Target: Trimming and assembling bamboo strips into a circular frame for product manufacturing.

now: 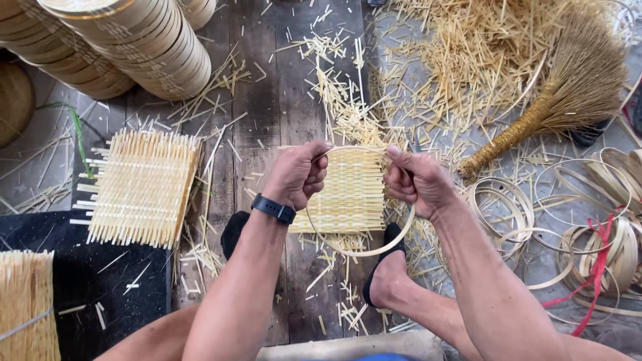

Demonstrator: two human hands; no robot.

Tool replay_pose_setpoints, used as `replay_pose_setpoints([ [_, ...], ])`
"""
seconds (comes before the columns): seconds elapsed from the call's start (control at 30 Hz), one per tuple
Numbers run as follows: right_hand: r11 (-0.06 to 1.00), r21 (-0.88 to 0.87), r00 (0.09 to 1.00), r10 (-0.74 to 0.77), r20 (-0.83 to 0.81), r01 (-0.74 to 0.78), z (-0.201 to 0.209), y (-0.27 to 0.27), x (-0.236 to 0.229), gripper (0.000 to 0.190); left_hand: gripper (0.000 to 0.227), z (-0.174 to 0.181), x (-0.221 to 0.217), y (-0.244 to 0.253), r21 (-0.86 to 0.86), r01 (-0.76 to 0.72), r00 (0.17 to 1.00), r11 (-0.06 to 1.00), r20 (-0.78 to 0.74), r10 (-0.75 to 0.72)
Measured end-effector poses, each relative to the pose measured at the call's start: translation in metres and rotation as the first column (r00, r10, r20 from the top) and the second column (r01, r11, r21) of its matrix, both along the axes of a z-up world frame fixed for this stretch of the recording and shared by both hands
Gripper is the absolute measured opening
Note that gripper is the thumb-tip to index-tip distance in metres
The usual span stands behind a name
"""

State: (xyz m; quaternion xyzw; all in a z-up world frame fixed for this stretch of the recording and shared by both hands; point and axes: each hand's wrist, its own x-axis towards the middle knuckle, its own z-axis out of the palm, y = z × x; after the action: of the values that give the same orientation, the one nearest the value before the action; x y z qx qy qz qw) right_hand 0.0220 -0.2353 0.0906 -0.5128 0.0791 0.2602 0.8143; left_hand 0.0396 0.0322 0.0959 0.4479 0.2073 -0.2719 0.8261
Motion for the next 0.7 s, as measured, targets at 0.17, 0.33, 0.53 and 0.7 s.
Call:
replay_pose_setpoints([
  [0.17, 0.993, -0.043, 0.993, -0.112, -0.025, 0.110, 0.017, 0.012, -0.007, 0.041, 0.029, 0.006, -0.002, 0.008, 0.040, -0.035, 0.999, 0.999, 0.022, 0.034],
  [0.33, 0.969, 0.143, 0.978, -0.195, -0.068, 0.203, -0.015, 0.004, -0.009, 0.038, 0.039, -0.007, -0.014, 0.013, -0.033, -0.034, 0.999, 0.999, 0.013, 0.035],
  [0.53, 0.972, 0.009, 0.970, -0.236, -0.055, 0.236, -0.011, 0.014, -0.008, 0.034, 0.031, -0.061, -0.021, 0.018, -0.205, -0.220, 0.975, 0.954, -0.027, 0.219],
  [0.7, 0.847, -0.460, 0.963, -0.220, 0.152, 0.266, -0.042, 0.014, -0.001, 0.025, 0.022, -0.061, -0.013, 0.019, 0.031, -0.432, 0.897, 0.901, -0.083, 0.433],
])
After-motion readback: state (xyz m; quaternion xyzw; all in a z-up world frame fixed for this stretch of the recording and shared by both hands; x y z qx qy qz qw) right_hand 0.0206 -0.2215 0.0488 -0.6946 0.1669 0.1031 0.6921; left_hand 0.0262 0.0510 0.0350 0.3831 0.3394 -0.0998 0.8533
